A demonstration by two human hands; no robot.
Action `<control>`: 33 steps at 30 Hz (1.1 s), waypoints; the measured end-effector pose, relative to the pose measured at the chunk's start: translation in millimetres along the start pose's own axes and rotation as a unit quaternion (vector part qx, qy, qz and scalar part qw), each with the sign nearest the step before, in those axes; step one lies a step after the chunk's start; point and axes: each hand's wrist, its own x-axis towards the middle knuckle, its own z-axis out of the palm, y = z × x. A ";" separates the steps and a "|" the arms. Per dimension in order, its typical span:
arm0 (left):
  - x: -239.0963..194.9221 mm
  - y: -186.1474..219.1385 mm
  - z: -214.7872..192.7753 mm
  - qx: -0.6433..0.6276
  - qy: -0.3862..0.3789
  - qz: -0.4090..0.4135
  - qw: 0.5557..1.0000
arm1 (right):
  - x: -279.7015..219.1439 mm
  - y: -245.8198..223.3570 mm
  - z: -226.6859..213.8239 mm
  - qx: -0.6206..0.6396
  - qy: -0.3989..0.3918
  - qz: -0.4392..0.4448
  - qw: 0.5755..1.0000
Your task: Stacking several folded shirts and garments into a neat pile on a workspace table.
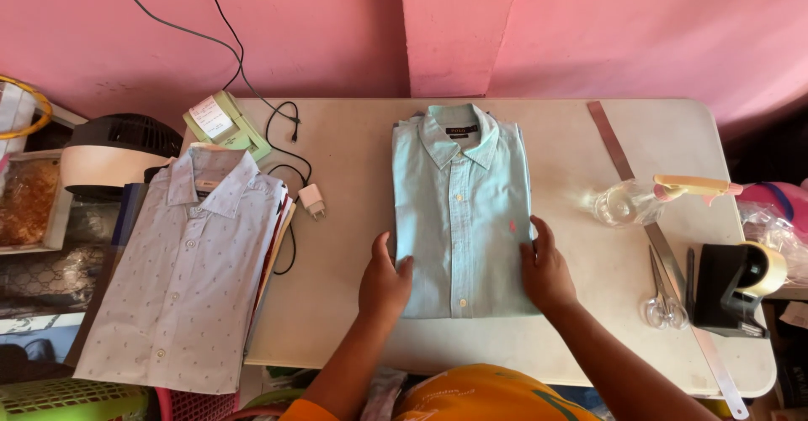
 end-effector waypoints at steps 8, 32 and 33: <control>-3.6 46.4 39.0 0.175 0.180 0.407 0.878 | 54.1 5.7 9.1 -0.203 0.094 -0.119 0.967; 22.2 36.2 34.0 0.192 0.019 0.399 0.896 | 81.6 -36.7 58.6 -0.208 0.111 -0.254 0.938; 22.7 31.8 34.3 0.193 0.051 0.388 0.900 | 67.4 -24.1 62.0 -0.210 0.103 -0.249 0.940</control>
